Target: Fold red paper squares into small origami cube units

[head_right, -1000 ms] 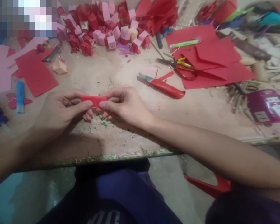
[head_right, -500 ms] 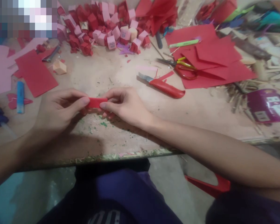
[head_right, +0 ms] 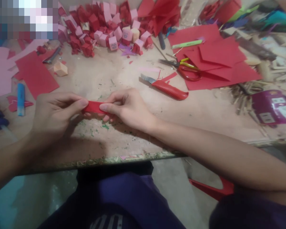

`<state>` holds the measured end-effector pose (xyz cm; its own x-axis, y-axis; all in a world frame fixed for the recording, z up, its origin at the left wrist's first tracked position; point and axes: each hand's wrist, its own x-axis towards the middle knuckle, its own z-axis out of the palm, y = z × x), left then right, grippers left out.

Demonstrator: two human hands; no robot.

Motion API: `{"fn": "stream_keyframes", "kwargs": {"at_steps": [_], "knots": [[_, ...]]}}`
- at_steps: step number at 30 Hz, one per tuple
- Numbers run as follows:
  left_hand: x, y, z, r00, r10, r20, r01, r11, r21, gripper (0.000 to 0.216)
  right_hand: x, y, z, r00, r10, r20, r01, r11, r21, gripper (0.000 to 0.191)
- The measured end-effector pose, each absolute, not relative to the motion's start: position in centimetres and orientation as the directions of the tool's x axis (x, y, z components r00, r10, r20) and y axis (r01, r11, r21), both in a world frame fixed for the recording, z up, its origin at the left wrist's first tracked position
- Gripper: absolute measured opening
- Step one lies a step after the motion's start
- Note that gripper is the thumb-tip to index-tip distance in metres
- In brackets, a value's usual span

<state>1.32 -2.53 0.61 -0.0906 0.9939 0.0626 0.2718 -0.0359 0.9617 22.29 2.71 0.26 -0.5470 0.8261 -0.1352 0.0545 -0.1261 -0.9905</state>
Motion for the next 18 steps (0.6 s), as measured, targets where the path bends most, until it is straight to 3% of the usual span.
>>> {"fn": "stream_keyframes", "kwargs": {"at_steps": [7, 18], "knots": [[1.33, -2.19, 0.43, 0.031, 0.999, -0.019, 0.272, 0.010, 0.962, 0.009, 22.21, 2.64, 0.16, -0.522, 0.847, -0.105, 0.093, -0.066, -0.993, 0.022], [1.43, -2.87, 0.78, 0.140, 0.987, 0.082, 0.483, -0.140, 0.865, 0.016, 22.44, 2.30, -0.38, -0.628, 0.778, 0.009, 0.177, 0.153, -0.972, 0.023]]}}
